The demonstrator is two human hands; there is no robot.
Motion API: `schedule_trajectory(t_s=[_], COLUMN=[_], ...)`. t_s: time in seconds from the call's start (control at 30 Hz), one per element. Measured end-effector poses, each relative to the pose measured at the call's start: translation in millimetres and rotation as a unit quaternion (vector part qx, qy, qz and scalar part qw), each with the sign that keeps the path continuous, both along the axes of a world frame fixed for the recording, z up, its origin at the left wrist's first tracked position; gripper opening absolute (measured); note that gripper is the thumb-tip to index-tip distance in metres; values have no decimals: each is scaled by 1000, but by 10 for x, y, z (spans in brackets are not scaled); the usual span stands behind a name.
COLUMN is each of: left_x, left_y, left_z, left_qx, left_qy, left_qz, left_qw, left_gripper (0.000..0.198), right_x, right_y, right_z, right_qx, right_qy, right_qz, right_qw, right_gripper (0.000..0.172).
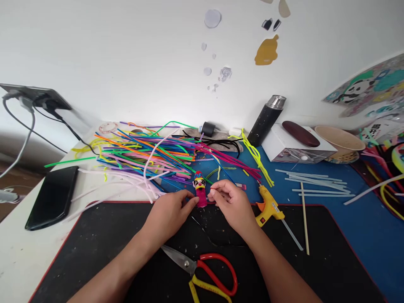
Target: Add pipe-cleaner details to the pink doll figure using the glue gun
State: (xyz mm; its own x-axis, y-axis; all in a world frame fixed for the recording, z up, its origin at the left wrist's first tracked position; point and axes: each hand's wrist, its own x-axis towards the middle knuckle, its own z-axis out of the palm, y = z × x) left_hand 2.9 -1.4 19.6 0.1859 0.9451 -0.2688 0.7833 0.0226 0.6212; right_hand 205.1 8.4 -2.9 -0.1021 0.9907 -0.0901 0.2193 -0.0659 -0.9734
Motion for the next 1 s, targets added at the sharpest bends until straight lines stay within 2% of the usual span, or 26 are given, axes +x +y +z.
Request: schedule_trajectory(t_s=[0.23,0.53,0.83,1.0], left_x=[21,48,14,24], left_y=[13,2,1,8], left_z=[-60,-64,-174,-133], left_qx=[17,-4,-31,-48], left_qy=[-53,-131,-218,-244], left_qz=[14,51,55,77], left_qw=[998,990,974,966], left_gripper=[29,23,30,37], right_x=[-60,-75,-74,-62], right_y=[-24,-28,-43,-57], right_z=[-60,-75,-48,-42], right_qx=[-10,-22,-46,-41], right_qy=[-20,43,96,109], right_qz=[21,9,-1,-3], right_qw=[1000,999,994,993], right_gripper=[16,19,26,25])
